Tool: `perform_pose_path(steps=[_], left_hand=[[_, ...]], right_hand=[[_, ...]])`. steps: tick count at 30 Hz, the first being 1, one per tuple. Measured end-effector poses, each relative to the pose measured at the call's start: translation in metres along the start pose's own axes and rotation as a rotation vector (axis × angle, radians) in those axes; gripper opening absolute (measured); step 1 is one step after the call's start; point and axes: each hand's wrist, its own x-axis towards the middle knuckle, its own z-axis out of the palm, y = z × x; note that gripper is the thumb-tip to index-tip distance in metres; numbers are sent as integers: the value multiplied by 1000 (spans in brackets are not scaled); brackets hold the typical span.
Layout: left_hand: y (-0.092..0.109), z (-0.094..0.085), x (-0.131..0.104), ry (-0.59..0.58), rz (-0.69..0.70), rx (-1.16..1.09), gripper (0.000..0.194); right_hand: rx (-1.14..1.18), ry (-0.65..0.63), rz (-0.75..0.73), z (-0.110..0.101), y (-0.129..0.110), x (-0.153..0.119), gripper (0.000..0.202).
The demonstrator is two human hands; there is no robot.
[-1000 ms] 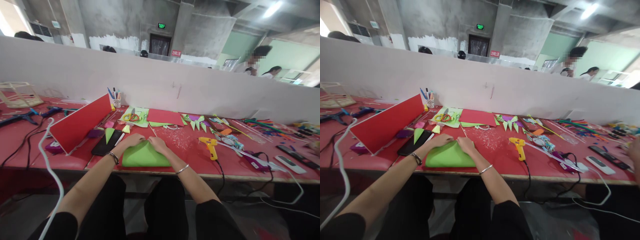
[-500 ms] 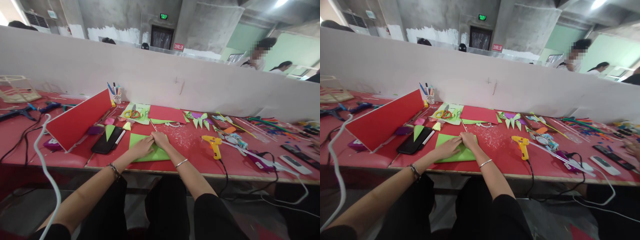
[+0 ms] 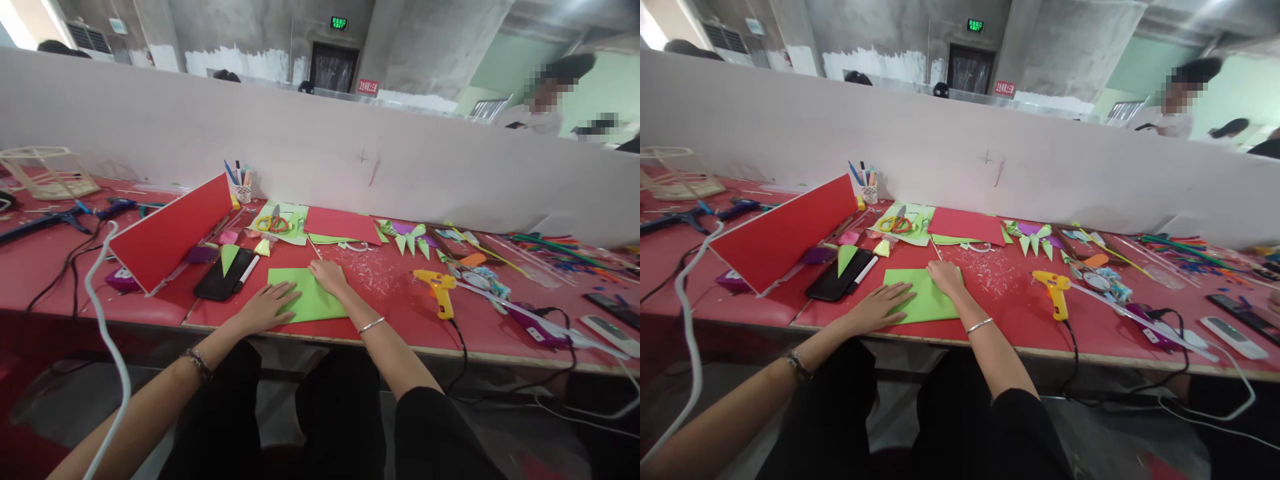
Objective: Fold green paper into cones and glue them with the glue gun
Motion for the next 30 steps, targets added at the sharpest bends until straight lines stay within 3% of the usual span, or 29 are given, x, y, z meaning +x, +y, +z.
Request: perform_pose_path(steps=[6, 9, 11, 13, 15, 16, 18, 20, 22, 25, 30], left_hand=[[-15, -13, -20, -91, -35, -40, 63], [-24, -11, -21, -63, -73, -129, 69], [-28, -7, -14, 66, -173, -238, 79], [-29, -4, -3, 284, -350, -383, 90], [-26, -5, 9, 485, -504, -604, 96], [-23, -8, 15, 529, -551, -766, 95], [-14, -17, 24, 435, -539, -1132, 79], [-5, -29, 29, 335, -565, -1290, 64], [5, -40, 30, 331, -592, -1317, 54], [17, -56, 30, 431, -498, -1224, 46], [37, -75, 30, 416, -383, -1146, 41]], right_hand=[[38, 55, -6, 7, 4, 2, 32], [82, 118, -22, 9, 6, 1, 30], [112, 171, -31, 8, 7, -1, 30], [143, 231, -42, 6, 9, -4, 30], [171, 297, -54, -1, 10, -9, 32], [182, 332, -59, -5, 11, -12, 33], [194, 394, -65, -17, 12, -19, 34], [206, 459, -74, -31, 13, -27, 34], [232, 566, -100, -45, 13, -36, 32], [245, 692, -129, -64, 8, -48, 28], [320, 689, -172, -84, -14, -60, 24]])
